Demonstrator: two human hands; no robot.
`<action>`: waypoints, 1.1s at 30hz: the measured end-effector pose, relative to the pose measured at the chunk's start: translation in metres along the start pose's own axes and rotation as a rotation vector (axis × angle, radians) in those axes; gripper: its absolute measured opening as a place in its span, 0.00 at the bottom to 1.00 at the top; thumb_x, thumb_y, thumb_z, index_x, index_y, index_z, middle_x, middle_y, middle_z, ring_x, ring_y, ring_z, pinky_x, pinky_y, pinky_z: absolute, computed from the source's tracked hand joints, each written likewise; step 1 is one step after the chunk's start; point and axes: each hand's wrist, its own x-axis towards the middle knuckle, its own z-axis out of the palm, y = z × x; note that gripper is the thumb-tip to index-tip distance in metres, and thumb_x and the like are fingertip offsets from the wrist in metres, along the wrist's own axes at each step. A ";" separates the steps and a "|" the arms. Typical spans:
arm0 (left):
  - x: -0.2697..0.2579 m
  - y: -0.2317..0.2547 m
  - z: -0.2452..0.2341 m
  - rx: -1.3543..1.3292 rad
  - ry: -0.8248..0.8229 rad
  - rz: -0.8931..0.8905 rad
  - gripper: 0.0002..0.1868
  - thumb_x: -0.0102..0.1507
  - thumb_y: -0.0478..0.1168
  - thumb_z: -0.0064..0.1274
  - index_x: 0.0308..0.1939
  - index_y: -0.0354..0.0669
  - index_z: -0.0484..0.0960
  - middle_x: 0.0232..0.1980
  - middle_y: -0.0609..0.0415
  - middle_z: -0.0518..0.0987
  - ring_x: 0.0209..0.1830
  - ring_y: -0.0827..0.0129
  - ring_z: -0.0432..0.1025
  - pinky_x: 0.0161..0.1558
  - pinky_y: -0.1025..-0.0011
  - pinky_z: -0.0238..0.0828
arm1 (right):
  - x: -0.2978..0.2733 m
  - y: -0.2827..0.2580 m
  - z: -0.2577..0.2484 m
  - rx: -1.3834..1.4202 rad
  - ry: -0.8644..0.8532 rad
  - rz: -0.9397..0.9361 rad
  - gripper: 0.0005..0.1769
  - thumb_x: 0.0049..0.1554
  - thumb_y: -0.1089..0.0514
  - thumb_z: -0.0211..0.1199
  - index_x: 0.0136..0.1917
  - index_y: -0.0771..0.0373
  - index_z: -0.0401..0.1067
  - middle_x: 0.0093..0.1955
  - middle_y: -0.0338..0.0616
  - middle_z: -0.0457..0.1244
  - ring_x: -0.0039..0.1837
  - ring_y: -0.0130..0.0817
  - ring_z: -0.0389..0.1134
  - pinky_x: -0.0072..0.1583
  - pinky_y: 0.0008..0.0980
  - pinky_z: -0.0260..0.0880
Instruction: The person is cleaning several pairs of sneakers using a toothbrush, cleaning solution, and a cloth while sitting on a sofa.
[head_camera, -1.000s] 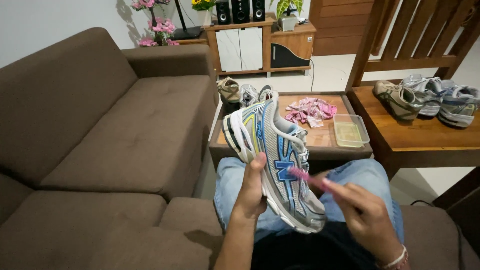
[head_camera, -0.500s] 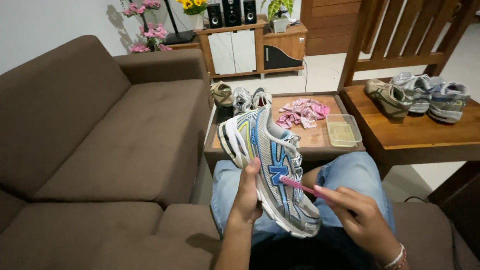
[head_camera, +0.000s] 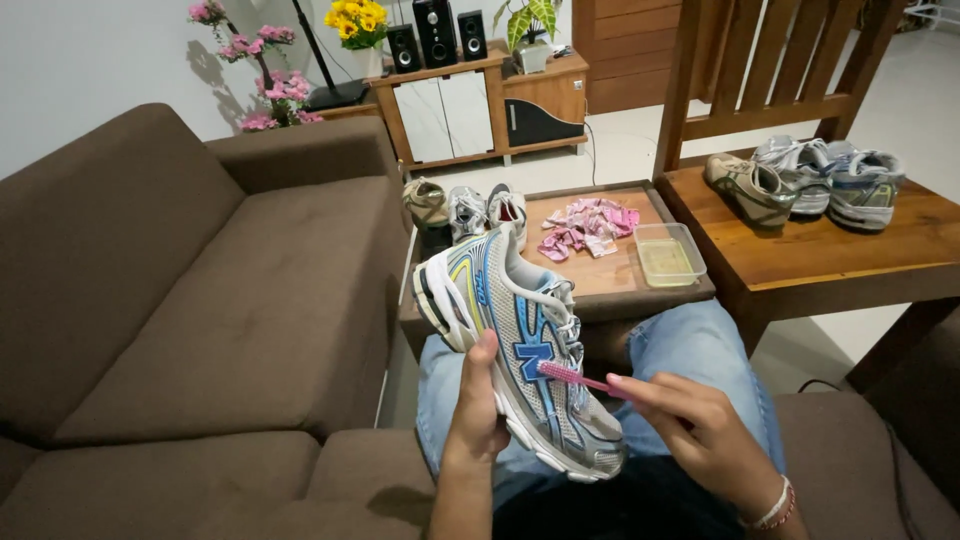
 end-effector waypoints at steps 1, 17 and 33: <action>-0.001 0.001 0.000 0.006 -0.008 -0.001 0.33 0.63 0.54 0.45 0.67 0.38 0.75 0.62 0.42 0.81 0.61 0.51 0.75 0.63 0.54 0.73 | 0.000 0.000 0.000 0.009 -0.004 0.003 0.25 0.60 0.61 0.57 0.70 0.51 0.72 0.39 0.39 0.69 0.38 0.31 0.68 0.42 0.31 0.67; -0.010 0.021 0.010 -0.006 0.081 -0.024 0.36 0.60 0.53 0.45 0.70 0.40 0.72 0.67 0.43 0.78 0.66 0.51 0.73 0.67 0.54 0.69 | 0.009 -0.005 0.009 -0.015 -0.077 -0.089 0.25 0.61 0.61 0.57 0.71 0.49 0.73 0.36 0.38 0.66 0.37 0.32 0.69 0.42 0.31 0.65; -0.007 -0.001 0.002 -0.080 -0.073 -0.119 0.34 0.64 0.56 0.44 0.68 0.38 0.74 0.62 0.42 0.80 0.61 0.52 0.74 0.64 0.53 0.71 | 0.000 -0.013 0.002 -0.077 0.164 -0.210 0.24 0.61 0.66 0.57 0.70 0.58 0.70 0.36 0.40 0.61 0.35 0.30 0.59 0.38 0.29 0.59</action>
